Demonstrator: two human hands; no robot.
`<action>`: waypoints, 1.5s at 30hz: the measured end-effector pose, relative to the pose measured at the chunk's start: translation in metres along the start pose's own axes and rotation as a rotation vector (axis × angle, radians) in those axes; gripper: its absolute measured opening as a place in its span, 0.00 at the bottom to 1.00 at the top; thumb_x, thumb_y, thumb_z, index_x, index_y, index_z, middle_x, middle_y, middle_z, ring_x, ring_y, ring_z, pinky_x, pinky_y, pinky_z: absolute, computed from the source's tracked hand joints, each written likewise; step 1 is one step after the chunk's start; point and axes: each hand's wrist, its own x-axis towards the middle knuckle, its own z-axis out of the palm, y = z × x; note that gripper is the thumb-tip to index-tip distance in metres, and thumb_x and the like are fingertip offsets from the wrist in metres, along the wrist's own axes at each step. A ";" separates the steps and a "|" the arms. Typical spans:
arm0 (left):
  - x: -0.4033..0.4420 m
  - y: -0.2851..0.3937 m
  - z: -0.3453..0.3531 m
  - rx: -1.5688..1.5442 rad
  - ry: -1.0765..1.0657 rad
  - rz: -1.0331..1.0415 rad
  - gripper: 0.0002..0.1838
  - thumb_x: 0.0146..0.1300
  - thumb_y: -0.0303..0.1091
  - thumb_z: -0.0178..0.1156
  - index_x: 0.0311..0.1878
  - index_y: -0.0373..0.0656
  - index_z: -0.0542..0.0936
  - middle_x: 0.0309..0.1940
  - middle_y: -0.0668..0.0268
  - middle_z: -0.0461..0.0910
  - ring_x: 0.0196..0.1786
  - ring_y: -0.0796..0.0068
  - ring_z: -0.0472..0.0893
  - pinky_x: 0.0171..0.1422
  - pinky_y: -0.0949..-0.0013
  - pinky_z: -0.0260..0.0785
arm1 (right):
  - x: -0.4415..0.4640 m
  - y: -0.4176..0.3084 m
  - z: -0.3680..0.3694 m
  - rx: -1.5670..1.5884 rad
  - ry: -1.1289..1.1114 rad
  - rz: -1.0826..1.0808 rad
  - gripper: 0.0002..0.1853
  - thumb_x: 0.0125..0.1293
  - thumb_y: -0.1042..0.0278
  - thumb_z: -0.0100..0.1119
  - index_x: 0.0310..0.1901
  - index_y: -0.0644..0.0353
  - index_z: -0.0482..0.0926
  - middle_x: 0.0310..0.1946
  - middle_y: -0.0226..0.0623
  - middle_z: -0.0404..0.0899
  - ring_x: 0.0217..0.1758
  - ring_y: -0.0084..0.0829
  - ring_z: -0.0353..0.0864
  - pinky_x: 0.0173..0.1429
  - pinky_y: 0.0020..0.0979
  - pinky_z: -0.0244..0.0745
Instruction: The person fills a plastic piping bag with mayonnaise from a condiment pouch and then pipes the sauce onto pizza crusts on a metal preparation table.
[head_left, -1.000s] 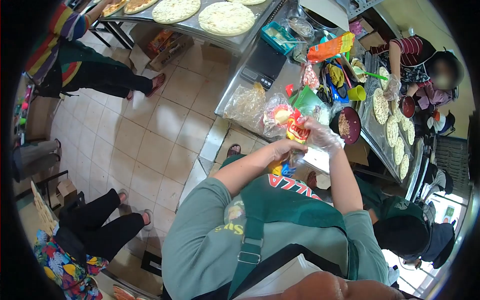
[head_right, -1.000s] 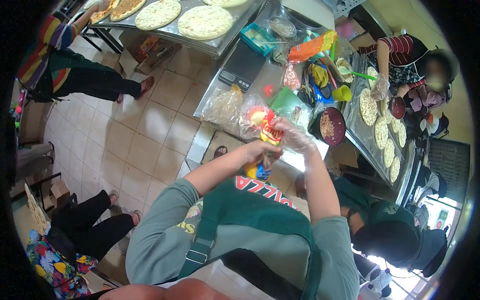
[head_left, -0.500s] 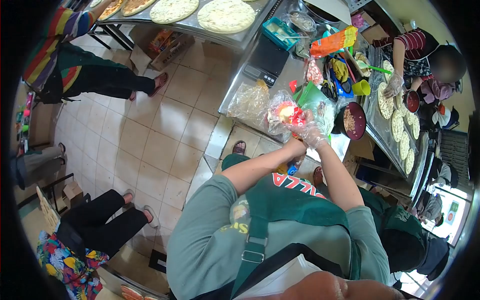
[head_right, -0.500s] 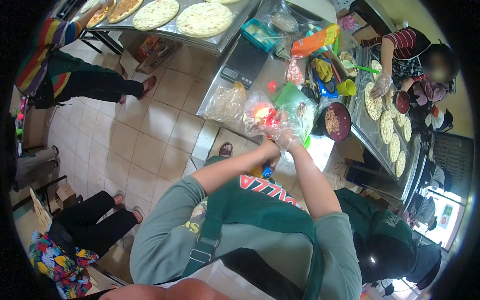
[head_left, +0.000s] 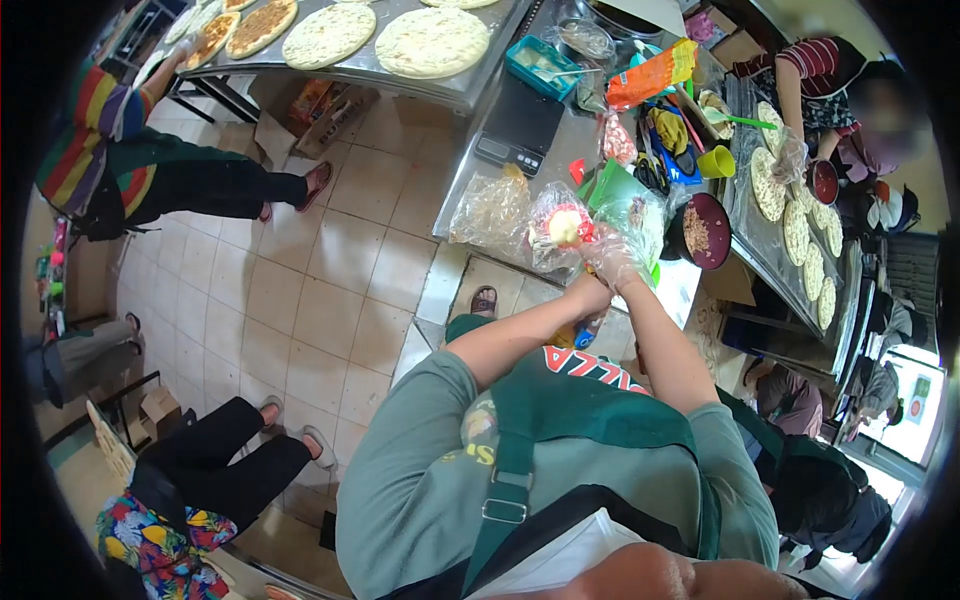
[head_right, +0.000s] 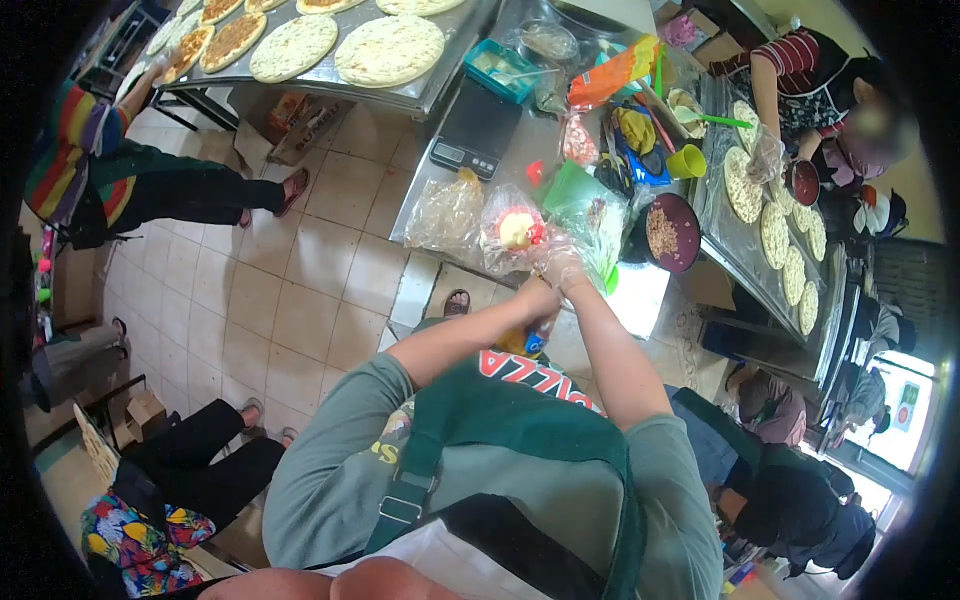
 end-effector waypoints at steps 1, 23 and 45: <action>0.001 -0.003 0.002 0.049 -0.011 -0.014 0.20 0.47 0.30 0.49 0.46 0.38 0.68 0.39 0.53 0.72 0.42 0.58 0.73 0.41 0.66 0.65 | -0.006 -0.007 -0.006 -0.036 -0.024 0.027 0.16 0.41 0.65 0.60 0.32 0.61 0.67 0.22 0.38 0.72 0.27 0.30 0.71 0.34 0.30 0.66; 0.004 0.132 -0.010 0.038 -0.426 0.296 0.29 0.42 0.30 0.63 0.50 0.39 0.64 0.46 0.67 0.69 0.46 0.74 0.69 0.48 0.73 0.61 | -0.068 -0.020 -0.198 -0.077 0.505 0.019 0.12 0.55 0.51 0.47 0.35 0.45 0.75 0.22 0.41 0.74 0.28 0.43 0.74 0.30 0.38 0.67; -0.067 0.021 -0.116 -0.480 1.213 0.166 0.15 0.50 0.31 0.55 0.43 0.43 0.68 0.38 0.67 0.69 0.42 0.78 0.67 0.46 0.77 0.57 | 0.131 0.029 -0.190 0.166 0.527 0.001 0.18 0.58 0.50 0.40 0.45 0.47 0.71 0.35 0.42 0.75 0.38 0.41 0.73 0.41 0.35 0.66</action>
